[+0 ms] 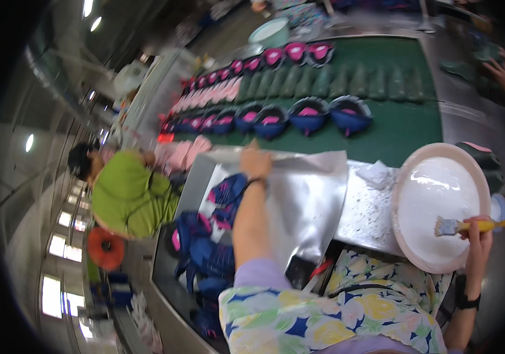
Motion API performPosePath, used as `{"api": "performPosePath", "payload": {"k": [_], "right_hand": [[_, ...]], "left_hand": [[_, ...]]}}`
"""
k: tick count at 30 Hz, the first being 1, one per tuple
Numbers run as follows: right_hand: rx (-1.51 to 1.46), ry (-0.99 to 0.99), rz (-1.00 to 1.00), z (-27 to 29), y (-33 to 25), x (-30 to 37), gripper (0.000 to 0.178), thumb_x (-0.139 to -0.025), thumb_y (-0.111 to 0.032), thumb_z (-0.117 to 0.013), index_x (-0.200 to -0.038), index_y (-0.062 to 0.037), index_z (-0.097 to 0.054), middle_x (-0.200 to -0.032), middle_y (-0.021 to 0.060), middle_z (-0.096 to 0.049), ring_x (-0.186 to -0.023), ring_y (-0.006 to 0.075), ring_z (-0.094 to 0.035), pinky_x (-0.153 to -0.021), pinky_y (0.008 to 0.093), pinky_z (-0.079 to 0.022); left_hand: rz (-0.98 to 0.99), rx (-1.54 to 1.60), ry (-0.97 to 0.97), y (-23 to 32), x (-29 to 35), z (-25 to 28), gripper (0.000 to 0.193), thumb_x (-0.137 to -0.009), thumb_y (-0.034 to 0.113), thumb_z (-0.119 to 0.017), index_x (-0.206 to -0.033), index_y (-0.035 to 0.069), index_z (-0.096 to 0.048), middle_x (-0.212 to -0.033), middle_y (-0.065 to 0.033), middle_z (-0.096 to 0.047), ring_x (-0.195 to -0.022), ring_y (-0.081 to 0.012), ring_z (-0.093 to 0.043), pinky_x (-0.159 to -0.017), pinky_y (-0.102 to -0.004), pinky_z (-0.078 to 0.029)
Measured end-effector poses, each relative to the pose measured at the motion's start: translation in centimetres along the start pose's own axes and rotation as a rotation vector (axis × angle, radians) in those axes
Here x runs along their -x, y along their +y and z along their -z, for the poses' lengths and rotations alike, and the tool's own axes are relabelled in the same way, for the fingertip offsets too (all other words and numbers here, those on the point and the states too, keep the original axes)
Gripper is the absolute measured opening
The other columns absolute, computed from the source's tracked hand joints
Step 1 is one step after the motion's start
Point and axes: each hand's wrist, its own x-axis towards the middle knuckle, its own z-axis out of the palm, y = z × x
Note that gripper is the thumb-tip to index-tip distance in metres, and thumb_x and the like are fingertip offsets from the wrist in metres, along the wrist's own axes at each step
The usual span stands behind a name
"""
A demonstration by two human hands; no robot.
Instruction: Apply adhesive to the edges of shoe soles using a brush.
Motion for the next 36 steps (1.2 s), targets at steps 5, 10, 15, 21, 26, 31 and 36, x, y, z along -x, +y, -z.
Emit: {"api": "performPosePath", "payload": {"k": [5, 10, 15, 21, 26, 31, 36], "right_hand": [[-0.039, 0.007, -0.069, -0.9, -0.5, -0.1, 0.015, -0.099, -0.017, -0.060, -0.104, -0.0034, -0.057, -0.094, 0.0056, -0.066, -0.074, 0.0103, -0.063, -0.065, 0.0238, -0.052], [-0.069, -0.121, -0.020, -3.2, -2.1, -0.3, 0.023, -0.098, -0.021, -0.063, -0.104, -0.0005, -0.055, -0.092, 0.0071, -0.066, -0.078, 0.0116, -0.065, -0.067, 0.0246, -0.054], [-0.081, -0.152, -0.021, -4.5, -3.1, 0.3, 0.026, -0.098, -0.022, -0.064, -0.104, 0.0004, -0.053, -0.090, 0.0073, -0.064, -0.077, 0.0117, -0.065, -0.066, 0.0248, -0.053], [-0.084, -0.184, -0.101, -5.9, -1.4, -0.1, 0.024, -0.098, -0.023, -0.063, -0.107, -0.0021, -0.055, -0.093, 0.0067, -0.065, -0.076, 0.0115, -0.065, -0.063, 0.0258, -0.054], [0.002, -0.113, -0.107, -3.8, 0.5, 0.1, 0.022, -0.100, -0.024, -0.059, -0.110, -0.0045, -0.056, -0.094, 0.0054, -0.066, -0.077, 0.0098, -0.065, -0.060, 0.0226, -0.052], [0.096, -0.053, -0.112, -2.0, 0.7, -0.2, 0.018, -0.097, -0.020, -0.064, -0.107, -0.0070, -0.057, -0.094, 0.0030, -0.065, -0.075, 0.0081, -0.062, -0.063, 0.0200, -0.049], [0.189, -0.061, -0.089, -2.1, -0.2, -1.0, 0.017, -0.096, -0.019, -0.064, -0.105, -0.0064, -0.058, -0.092, 0.0023, -0.064, -0.077, 0.0071, -0.061, -0.065, 0.0198, -0.047]], "left_hand": [[0.271, -0.201, -0.416, -12.0, 12.7, 3.9, 0.068, -0.077, 0.043, -0.078, -0.130, 0.007, -0.056, -0.129, -0.0167, -0.061, -0.118, -0.0351, -0.060, -0.096, -0.0492, -0.051], [-0.004, -0.359, -0.313, -14.0, 12.3, 2.2, 0.047, -0.072, 0.031, -0.071, -0.100, -0.005, -0.059, -0.104, -0.0246, -0.063, -0.099, -0.0415, -0.063, -0.085, -0.0510, -0.052], [-0.147, 0.015, -0.442, -4.1, 8.9, 4.8, 0.044, -0.065, 0.030, -0.071, -0.086, -0.008, -0.062, -0.092, -0.0294, -0.067, -0.090, -0.0454, -0.066, -0.084, -0.0497, -0.054], [-0.269, 0.535, -0.646, 10.9, 7.9, 9.8, 0.033, -0.083, 0.019, -0.066, -0.107, -0.002, -0.057, -0.101, -0.0304, -0.064, -0.097, -0.0467, -0.062, -0.083, -0.0519, -0.050], [-0.510, 0.693, -0.235, 7.1, 4.9, 10.2, 0.032, -0.084, -0.005, -0.049, -0.111, 0.003, -0.066, -0.107, -0.0217, -0.068, -0.104, -0.0414, -0.063, -0.090, -0.0462, -0.050], [-0.482, 0.502, -0.727, -0.9, 4.9, 12.4, 0.063, -0.066, -0.014, -0.051, -0.123, 0.009, -0.064, -0.115, -0.0186, -0.067, -0.114, -0.0381, -0.060, -0.101, -0.0438, -0.047], [-0.563, 0.449, -0.368, -1.0, 8.3, 16.0, 0.067, -0.064, -0.015, -0.045, -0.123, 0.010, -0.065, -0.128, -0.0168, -0.061, -0.122, -0.0375, -0.055, -0.103, -0.0405, -0.044]]}}
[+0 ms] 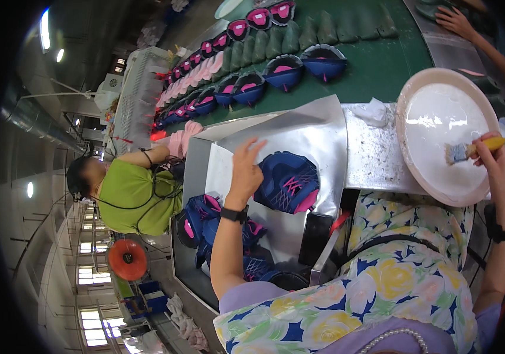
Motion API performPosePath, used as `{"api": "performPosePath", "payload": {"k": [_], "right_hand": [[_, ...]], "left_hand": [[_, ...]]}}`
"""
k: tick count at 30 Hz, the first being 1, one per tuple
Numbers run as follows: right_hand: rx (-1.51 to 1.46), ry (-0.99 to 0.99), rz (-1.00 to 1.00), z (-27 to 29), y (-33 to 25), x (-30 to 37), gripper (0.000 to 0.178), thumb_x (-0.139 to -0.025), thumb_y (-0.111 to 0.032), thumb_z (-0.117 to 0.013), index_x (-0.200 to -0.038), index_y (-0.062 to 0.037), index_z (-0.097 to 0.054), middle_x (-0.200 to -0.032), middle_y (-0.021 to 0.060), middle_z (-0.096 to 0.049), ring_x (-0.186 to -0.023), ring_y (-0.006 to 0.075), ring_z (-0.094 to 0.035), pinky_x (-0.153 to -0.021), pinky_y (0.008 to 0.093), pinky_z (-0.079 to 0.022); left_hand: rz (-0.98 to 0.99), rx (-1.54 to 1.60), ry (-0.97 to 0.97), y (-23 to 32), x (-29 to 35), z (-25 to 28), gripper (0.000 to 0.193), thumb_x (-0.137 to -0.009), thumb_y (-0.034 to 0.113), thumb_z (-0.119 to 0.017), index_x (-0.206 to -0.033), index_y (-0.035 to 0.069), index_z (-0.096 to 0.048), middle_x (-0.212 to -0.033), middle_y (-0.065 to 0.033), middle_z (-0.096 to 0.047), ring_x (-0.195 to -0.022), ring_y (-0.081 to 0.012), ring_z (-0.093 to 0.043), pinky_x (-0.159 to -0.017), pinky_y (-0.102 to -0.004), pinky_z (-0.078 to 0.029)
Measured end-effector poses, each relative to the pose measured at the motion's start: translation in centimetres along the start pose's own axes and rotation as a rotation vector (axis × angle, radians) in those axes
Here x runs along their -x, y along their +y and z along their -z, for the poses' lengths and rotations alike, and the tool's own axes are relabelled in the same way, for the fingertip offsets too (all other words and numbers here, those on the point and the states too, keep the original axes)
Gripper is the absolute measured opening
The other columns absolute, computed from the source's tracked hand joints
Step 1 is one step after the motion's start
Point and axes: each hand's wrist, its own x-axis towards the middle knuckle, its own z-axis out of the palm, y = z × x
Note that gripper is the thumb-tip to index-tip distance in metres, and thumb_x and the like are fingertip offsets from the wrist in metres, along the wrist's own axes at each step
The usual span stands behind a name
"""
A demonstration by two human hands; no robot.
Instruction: Apply adhesive to the edges of shoe soles using a brush.
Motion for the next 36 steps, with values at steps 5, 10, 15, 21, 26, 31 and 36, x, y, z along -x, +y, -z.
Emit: {"api": "performPosePath", "payload": {"k": [5, 10, 15, 21, 26, 31, 36], "right_hand": [[0.013, -0.122, 0.091, -1.8, -1.0, -1.2, 0.019, -0.096, -0.019, -0.065, -0.105, -0.0050, -0.058, -0.090, 0.0035, -0.064, -0.077, 0.0075, -0.061, -0.067, 0.0210, -0.048], [0.045, -0.172, 0.340, -5.2, -1.9, -2.4, 0.018, -0.092, -0.016, -0.069, -0.091, -0.0012, -0.059, -0.087, 0.0044, -0.065, -0.080, 0.0121, -0.064, -0.069, 0.0249, -0.051], [0.350, -0.571, 0.320, -5.9, -3.3, -1.0, 0.021, -0.085, -0.014, -0.072, -0.093, -0.0008, -0.058, -0.086, 0.0178, -0.065, -0.077, 0.0346, -0.065, -0.071, 0.0389, -0.051], [0.495, -0.333, 0.529, -2.8, -5.5, -1.8, 0.022, -0.086, -0.017, -0.072, -0.095, -0.0036, -0.057, -0.087, 0.0160, -0.064, -0.083, 0.0344, -0.064, -0.073, 0.0400, -0.049], [0.326, -0.176, 0.652, -2.0, -8.3, -3.3, 0.020, -0.088, -0.017, -0.069, -0.095, -0.0033, -0.056, -0.083, 0.0132, -0.064, -0.079, 0.0292, -0.063, -0.071, 0.0357, -0.048], [0.057, -0.326, 0.619, -2.3, -9.8, -3.9, 0.022, -0.088, -0.018, -0.070, -0.091, -0.0017, -0.056, -0.084, 0.0094, -0.066, -0.072, 0.0245, -0.064, -0.067, 0.0348, -0.049], [0.170, -0.083, 0.638, -1.1, -8.9, -3.0, 0.025, -0.088, -0.020, -0.069, -0.088, -0.0008, -0.054, -0.076, 0.0152, -0.063, -0.069, 0.0309, -0.063, -0.064, 0.0379, -0.048]], "left_hand": [[0.122, 0.188, -0.115, 4.9, 2.5, -1.7, 0.061, -0.070, -0.001, -0.052, -0.131, 0.009, -0.058, -0.125, -0.0140, -0.060, -0.124, -0.0351, -0.050, -0.107, -0.0440, -0.038], [-0.021, -0.129, -0.211, 6.4, 2.0, -7.0, 0.048, -0.077, 0.002, -0.058, -0.124, 0.013, -0.060, -0.117, -0.0101, -0.064, -0.114, -0.0308, -0.058, -0.098, -0.0473, -0.042], [0.056, -0.078, -0.078, 4.1, -1.2, -4.2, 0.029, -0.087, 0.003, -0.055, -0.116, 0.008, -0.059, -0.111, -0.0127, -0.066, -0.093, -0.0344, -0.065, -0.080, -0.0425, -0.053], [0.218, 1.014, -0.089, 4.9, -5.6, -0.2, 0.047, -0.099, 0.017, -0.055, -0.144, 0.008, -0.042, -0.136, -0.0121, -0.055, -0.116, -0.0211, -0.060, -0.100, -0.0362, -0.051], [0.234, 1.554, -0.274, 10.7, -10.7, -2.3, 0.049, -0.100, 0.020, -0.053, -0.145, 0.008, -0.039, -0.138, -0.0123, -0.054, -0.118, -0.0234, -0.059, -0.102, -0.0390, -0.050], [0.074, 1.658, -0.384, 17.8, -15.3, -3.9, 0.051, -0.101, 0.022, -0.052, -0.147, 0.008, -0.037, -0.140, -0.0126, -0.053, -0.121, -0.0258, -0.058, -0.103, -0.0419, -0.049], [-0.047, 1.585, -0.182, 20.7, -16.9, -5.9, 0.053, -0.101, 0.024, -0.050, -0.149, 0.008, -0.035, -0.142, -0.0128, -0.052, -0.123, -0.0281, -0.057, -0.104, -0.0447, -0.048]]}}
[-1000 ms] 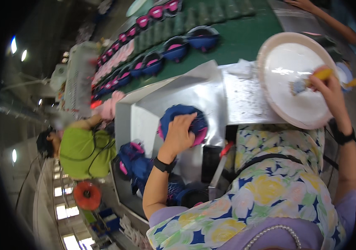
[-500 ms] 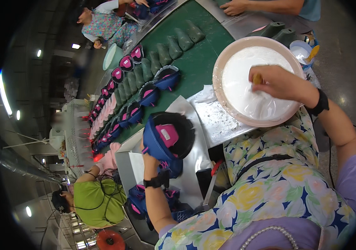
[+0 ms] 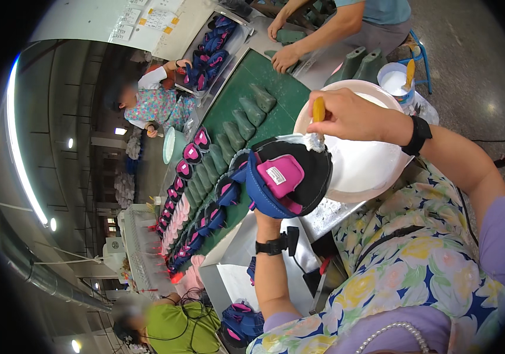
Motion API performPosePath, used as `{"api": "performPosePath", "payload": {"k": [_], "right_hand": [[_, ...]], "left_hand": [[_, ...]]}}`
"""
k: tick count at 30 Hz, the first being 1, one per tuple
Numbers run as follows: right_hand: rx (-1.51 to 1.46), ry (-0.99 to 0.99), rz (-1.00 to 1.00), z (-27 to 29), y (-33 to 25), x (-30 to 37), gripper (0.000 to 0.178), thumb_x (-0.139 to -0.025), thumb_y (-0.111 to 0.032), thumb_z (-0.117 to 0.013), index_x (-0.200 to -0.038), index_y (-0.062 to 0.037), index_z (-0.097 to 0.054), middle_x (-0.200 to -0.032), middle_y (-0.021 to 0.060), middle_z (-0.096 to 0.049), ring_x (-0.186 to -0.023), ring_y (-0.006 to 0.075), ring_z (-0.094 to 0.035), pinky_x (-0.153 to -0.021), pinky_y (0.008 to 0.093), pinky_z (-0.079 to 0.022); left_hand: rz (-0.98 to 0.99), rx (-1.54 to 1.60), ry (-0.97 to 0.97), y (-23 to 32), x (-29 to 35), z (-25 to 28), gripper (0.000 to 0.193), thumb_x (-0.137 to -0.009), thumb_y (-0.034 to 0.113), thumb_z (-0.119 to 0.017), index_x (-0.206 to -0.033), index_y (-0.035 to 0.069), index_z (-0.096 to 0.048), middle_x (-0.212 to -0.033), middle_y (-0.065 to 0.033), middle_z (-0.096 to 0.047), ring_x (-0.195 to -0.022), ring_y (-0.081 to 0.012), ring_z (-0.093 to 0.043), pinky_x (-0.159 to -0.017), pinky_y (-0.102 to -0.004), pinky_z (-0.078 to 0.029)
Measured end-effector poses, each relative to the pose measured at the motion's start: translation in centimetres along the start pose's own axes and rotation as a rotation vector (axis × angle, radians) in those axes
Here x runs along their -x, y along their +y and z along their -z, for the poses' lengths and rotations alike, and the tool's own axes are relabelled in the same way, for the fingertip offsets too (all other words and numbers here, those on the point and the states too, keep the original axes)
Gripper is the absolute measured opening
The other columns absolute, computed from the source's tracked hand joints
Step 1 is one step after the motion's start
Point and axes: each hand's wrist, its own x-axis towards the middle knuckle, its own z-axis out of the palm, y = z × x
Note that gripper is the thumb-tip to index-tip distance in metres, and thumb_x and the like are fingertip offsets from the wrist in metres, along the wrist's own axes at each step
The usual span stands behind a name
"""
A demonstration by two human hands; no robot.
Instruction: Apply adhesive to the edges of shoe soles using a brush.
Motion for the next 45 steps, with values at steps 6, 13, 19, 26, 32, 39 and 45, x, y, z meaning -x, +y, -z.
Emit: {"api": "performPosePath", "payload": {"k": [6, 13, 19, 26, 32, 39, 45], "right_hand": [[-0.060, 0.287, -0.284, -2.2, 1.0, 1.3, 0.037, -0.084, -0.029, -0.073, -0.085, 0.0033, -0.055, -0.072, 0.0180, -0.064, -0.066, 0.0293, -0.065, -0.062, 0.0372, -0.049], [-0.292, 0.223, -0.485, -4.4, 0.3, 2.7, 0.043, -0.085, -0.032, -0.074, -0.089, 0.0070, -0.058, -0.077, 0.0181, -0.067, -0.060, 0.0214, -0.068, -0.056, 0.0313, -0.053], [-0.025, 0.068, -0.097, -2.3, -0.3, 2.3, 0.020, -0.085, -0.018, -0.068, -0.101, -0.0070, -0.063, -0.075, 0.0109, -0.061, -0.070, 0.0257, -0.066, -0.065, 0.0361, -0.053], [0.661, -0.414, 0.499, -6.2, -1.5, 1.9, 0.018, -0.084, -0.018, -0.059, -0.100, -0.0123, -0.066, -0.080, 0.0097, -0.060, -0.074, 0.0292, -0.068, -0.067, 0.0399, -0.053], [0.494, -0.171, 0.525, -2.8, -2.3, 1.7, 0.014, -0.081, -0.017, -0.065, -0.094, -0.0102, -0.064, -0.080, 0.0060, -0.059, -0.085, 0.0250, -0.066, -0.072, 0.0370, -0.053], [-0.028, -0.027, 0.724, -4.2, -4.2, 1.5, 0.021, -0.082, -0.014, -0.072, -0.099, -0.0081, -0.061, -0.097, 0.0045, -0.065, -0.093, 0.0255, -0.065, -0.080, 0.0367, -0.055], [0.183, -0.134, 0.604, -3.9, -2.8, 0.2, 0.014, -0.089, -0.017, -0.066, -0.094, -0.0066, -0.059, -0.093, 0.0080, -0.064, -0.092, 0.0290, -0.065, -0.078, 0.0389, -0.053]], "left_hand": [[-0.256, 0.099, 0.348, -4.2, 1.2, 0.0, 0.051, -0.100, 0.023, -0.055, -0.144, 0.003, -0.039, -0.137, -0.0115, -0.054, -0.121, -0.0222, -0.058, -0.104, -0.0392, -0.048], [-0.547, -0.454, 0.459, -4.3, 0.1, 0.3, 0.046, -0.100, 0.022, -0.054, -0.141, 0.002, -0.044, -0.133, -0.0110, -0.057, -0.118, -0.0227, -0.060, -0.102, -0.0389, -0.049], [-0.434, -0.385, 0.396, -2.9, 0.0, 1.3, 0.042, -0.100, 0.020, -0.053, -0.137, 0.001, -0.048, -0.129, -0.0104, -0.060, -0.114, -0.0229, -0.062, -0.100, -0.0382, -0.051], [0.201, -0.448, -0.154, -5.8, 0.2, 2.5, 0.041, -0.099, 0.016, -0.054, -0.135, -0.002, -0.052, -0.129, -0.0113, -0.061, -0.114, -0.0214, -0.062, -0.099, -0.0355, -0.051], [0.228, -0.311, -0.198, -7.7, 4.2, 2.0, 0.042, -0.099, 0.017, -0.054, -0.137, -0.001, -0.050, -0.131, -0.0113, -0.059, -0.116, -0.0217, -0.060, -0.101, -0.0361, -0.050], [0.266, -0.262, -0.234, -8.8, 5.6, -1.0, 0.044, -0.099, 0.017, -0.054, -0.139, 0.000, -0.047, -0.134, -0.0113, -0.056, -0.118, -0.0221, -0.058, -0.102, -0.0367, -0.048], [0.314, -0.012, -0.152, -8.4, 5.4, -1.0, 0.045, -0.099, 0.018, -0.054, -0.140, 0.001, -0.045, -0.136, -0.0113, -0.054, -0.120, -0.0224, -0.057, -0.104, -0.0372, -0.047]]}}
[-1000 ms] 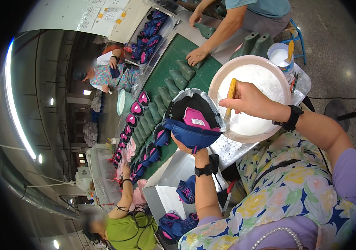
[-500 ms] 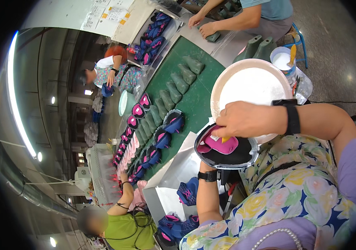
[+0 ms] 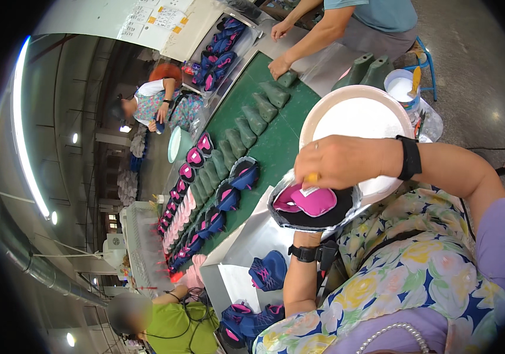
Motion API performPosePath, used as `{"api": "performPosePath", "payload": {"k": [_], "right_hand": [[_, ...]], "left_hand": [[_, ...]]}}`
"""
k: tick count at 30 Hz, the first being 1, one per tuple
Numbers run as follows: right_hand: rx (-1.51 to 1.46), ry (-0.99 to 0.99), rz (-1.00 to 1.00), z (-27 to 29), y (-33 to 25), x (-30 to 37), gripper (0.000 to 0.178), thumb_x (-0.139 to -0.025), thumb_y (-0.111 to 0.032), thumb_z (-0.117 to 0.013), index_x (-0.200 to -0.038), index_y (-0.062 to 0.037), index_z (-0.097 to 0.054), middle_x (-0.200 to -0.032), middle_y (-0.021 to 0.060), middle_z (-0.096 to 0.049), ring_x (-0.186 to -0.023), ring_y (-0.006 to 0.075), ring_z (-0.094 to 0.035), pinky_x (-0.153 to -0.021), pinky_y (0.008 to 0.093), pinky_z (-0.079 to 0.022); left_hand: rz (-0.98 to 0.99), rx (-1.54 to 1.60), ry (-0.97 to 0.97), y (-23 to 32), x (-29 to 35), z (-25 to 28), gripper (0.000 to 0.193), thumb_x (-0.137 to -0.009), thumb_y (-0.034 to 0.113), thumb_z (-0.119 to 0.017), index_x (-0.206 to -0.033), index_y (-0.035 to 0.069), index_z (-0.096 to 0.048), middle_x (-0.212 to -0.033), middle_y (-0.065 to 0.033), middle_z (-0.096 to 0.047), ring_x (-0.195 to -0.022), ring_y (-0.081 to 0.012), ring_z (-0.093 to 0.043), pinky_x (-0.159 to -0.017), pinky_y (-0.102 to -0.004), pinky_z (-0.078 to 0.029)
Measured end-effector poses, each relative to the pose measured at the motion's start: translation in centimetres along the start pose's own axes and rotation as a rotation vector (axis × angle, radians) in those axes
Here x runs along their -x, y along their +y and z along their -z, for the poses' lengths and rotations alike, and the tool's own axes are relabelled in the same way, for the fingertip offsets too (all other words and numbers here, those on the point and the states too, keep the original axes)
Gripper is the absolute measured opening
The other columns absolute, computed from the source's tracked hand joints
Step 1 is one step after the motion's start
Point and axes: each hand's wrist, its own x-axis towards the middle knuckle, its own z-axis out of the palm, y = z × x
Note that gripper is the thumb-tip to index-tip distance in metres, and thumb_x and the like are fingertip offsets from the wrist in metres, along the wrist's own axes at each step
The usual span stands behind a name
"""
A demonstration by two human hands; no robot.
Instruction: Apply adhesive to the edges of shoe soles using a brush.
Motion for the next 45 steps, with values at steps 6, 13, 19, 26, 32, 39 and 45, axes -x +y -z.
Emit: {"api": "performPosePath", "payload": {"k": [6, 13, 19, 26, 32, 39, 45], "right_hand": [[-0.135, -0.112, -0.408, 1.6, 1.0, 0.4, 0.020, -0.090, -0.021, -0.068, -0.093, -0.0035, -0.058, -0.082, 0.0137, -0.065, -0.074, 0.0335, -0.065, -0.070, 0.0398, -0.052], [-0.145, -0.383, -0.636, 3.2, 1.2, 0.8, 0.017, -0.090, -0.016, -0.062, -0.091, 0.0000, -0.055, -0.076, 0.0163, -0.063, -0.075, 0.0358, -0.066, -0.068, 0.0434, -0.049], [-0.235, 0.226, -0.297, 1.1, 1.1, -0.1, 0.017, -0.089, -0.014, -0.067, -0.093, -0.0035, -0.055, -0.080, 0.0142, -0.062, -0.074, 0.0336, -0.064, -0.068, 0.0400, -0.049], [-0.211, -0.050, -0.424, 2.4, 0.7, 1.2, 0.016, -0.088, -0.014, -0.067, -0.092, -0.0035, -0.056, -0.081, 0.0143, -0.064, -0.077, 0.0338, -0.065, -0.069, 0.0408, -0.049], [-0.302, 0.242, -0.498, 0.1, -2.6, 2.2, 0.018, -0.087, -0.015, -0.072, -0.097, -0.0060, -0.060, -0.085, 0.0109, -0.066, -0.079, 0.0281, -0.066, -0.072, 0.0335, -0.050], [-0.361, 0.139, -0.524, -3.2, -2.6, 3.6, 0.018, -0.088, -0.014, -0.072, -0.096, -0.0039, -0.060, -0.088, 0.0118, -0.066, -0.082, 0.0282, -0.067, -0.073, 0.0352, -0.051], [-0.239, 0.306, -0.614, -0.4, -0.1, 4.6, 0.014, -0.088, -0.006, -0.070, -0.098, -0.0035, -0.060, -0.089, 0.0100, -0.068, -0.082, 0.0188, -0.066, -0.075, 0.0287, -0.050]], "left_hand": [[-0.033, 0.156, 0.133, 1.0, 0.6, 1.0, 0.047, -0.099, 0.018, -0.054, -0.142, 0.001, -0.043, -0.139, -0.0113, -0.052, -0.123, -0.0227, -0.055, -0.105, -0.0378, -0.045], [-0.153, 0.195, 0.323, 3.2, 1.9, 2.4, 0.049, -0.100, 0.019, -0.054, -0.144, 0.002, -0.041, -0.142, -0.0112, -0.049, -0.125, -0.0230, -0.053, -0.107, -0.0384, -0.044], [-0.247, 0.122, 0.370, 4.6, 1.4, 1.6, 0.051, -0.100, 0.020, -0.054, -0.145, 0.003, -0.039, -0.144, -0.0112, -0.047, -0.127, -0.0233, -0.051, -0.108, -0.0390, -0.043], [-0.437, 0.016, 0.442, 5.8, 0.2, 0.4, 0.053, -0.100, 0.020, -0.054, -0.147, 0.004, -0.036, -0.147, -0.0112, -0.044, -0.129, -0.0236, -0.049, -0.110, -0.0396, -0.041], [-0.588, -0.034, 0.523, 6.4, -0.7, 2.0, 0.055, -0.100, 0.021, -0.054, -0.149, 0.005, -0.034, -0.149, -0.0112, -0.042, -0.131, -0.0239, -0.048, -0.111, -0.0401, -0.040], [-0.670, -0.108, 0.550, 6.0, 0.3, 3.0, 0.057, -0.100, 0.021, -0.054, -0.151, 0.005, -0.032, -0.152, -0.0112, -0.039, -0.134, -0.0243, -0.046, -0.113, -0.0408, -0.038], [-0.627, -0.250, 0.654, 2.4, 0.0, 7.8, 0.049, -0.100, 0.018, -0.051, -0.146, 0.011, -0.034, -0.141, -0.0101, -0.045, -0.123, -0.0243, -0.051, -0.100, -0.0400, -0.044]]}}
